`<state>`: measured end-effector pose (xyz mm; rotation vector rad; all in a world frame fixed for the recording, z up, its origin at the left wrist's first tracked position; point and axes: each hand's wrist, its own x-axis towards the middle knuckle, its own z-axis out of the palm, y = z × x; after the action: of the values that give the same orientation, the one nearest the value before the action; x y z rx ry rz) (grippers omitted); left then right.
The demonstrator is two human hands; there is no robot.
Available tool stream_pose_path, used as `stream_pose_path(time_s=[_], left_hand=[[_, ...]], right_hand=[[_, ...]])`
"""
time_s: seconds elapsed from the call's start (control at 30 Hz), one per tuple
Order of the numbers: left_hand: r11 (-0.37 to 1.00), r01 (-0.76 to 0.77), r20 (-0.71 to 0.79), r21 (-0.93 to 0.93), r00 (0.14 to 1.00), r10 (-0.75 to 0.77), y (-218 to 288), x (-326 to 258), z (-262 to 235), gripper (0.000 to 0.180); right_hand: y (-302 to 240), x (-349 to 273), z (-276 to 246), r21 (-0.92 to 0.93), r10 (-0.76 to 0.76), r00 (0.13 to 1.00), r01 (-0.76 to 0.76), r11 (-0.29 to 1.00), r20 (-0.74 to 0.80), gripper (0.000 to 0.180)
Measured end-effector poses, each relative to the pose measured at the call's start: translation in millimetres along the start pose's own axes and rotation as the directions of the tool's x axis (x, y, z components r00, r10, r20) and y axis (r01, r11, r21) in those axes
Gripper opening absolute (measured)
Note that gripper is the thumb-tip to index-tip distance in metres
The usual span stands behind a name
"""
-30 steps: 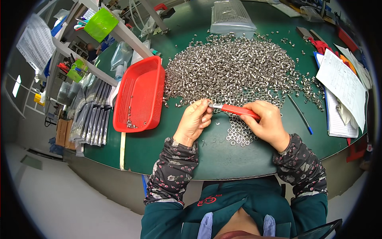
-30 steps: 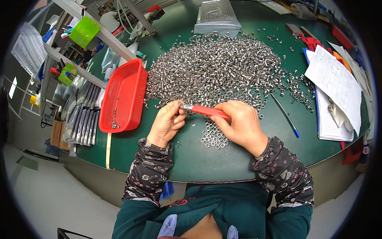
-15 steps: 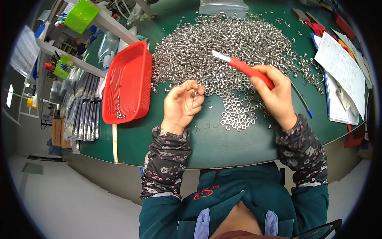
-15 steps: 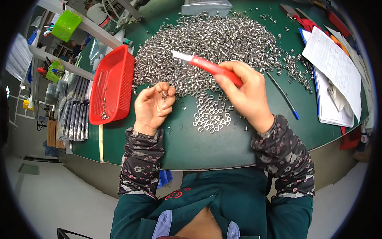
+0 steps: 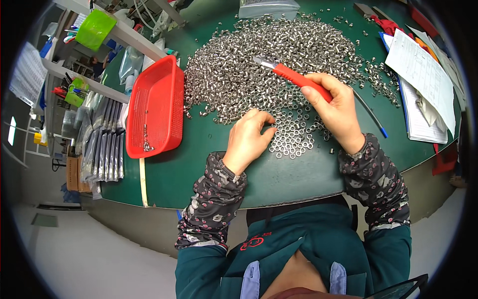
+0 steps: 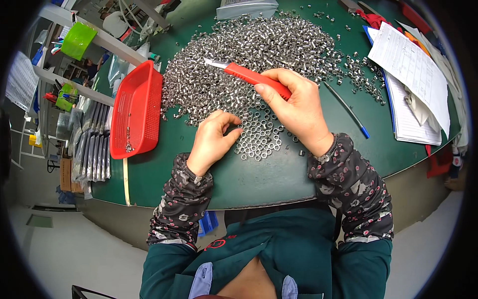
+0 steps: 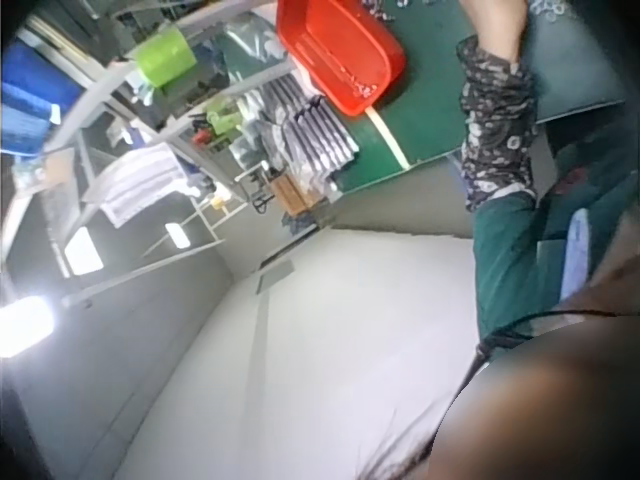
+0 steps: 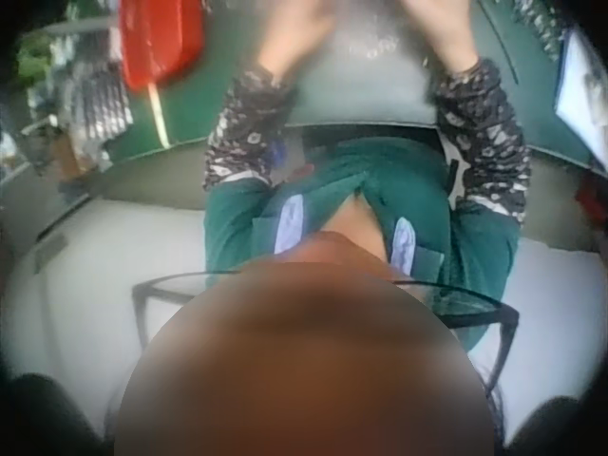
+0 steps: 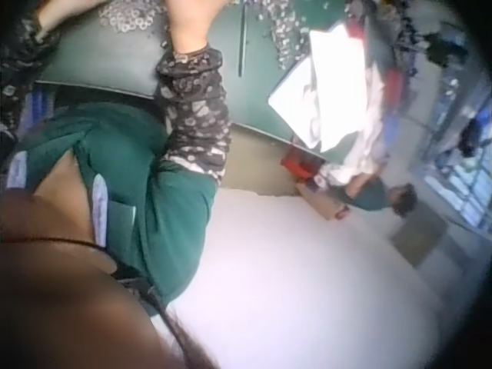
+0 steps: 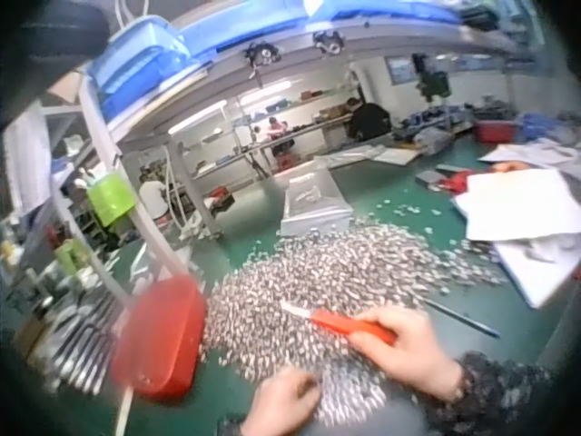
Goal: Using pliers to connect small metal rings into chains at a workbench.
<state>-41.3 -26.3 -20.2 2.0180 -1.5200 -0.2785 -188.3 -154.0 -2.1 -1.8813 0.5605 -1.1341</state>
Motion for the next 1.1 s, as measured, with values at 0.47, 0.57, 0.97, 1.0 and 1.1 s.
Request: stream_pose_path(time_s=[0.47,0.57,0.97,1.0,1.1], left_hand=[[-0.141,0.200,0.216,-0.970,0.970,-0.111,-41.0,2.7,-25.3,0.011],[-0.188,0.180,0.202,-0.965,0.973,-0.107,-42.5,2.1,-27.2,0.012],[-0.204,0.188,0.208,-0.961,0.975,-0.078,-52.0,4.8,-23.1,0.013],[-0.204,0.187,0.208,-0.961,0.974,-0.085,-51.3,4.7,-23.2,0.013],[-0.170,0.201,0.222,-0.965,0.968,-0.115,-49.9,5.0,-23.1,0.017]], right_hand=[[3.9,-7.1,7.1,-0.037,-0.067,0.989,0.072,0.997,0.130,0.019],[1.0,-7.2,8.3,-0.071,-0.038,0.984,0.051,0.996,0.175,0.019],[5.1,-8.2,9.8,-0.098,-0.028,0.964,0.055,0.994,0.264,0.021],[5.8,-8.6,10.3,-0.095,-0.023,0.961,0.051,0.994,0.275,0.021],[3.8,-9.0,10.5,-0.085,-0.005,0.952,0.033,0.996,0.305,0.021]])
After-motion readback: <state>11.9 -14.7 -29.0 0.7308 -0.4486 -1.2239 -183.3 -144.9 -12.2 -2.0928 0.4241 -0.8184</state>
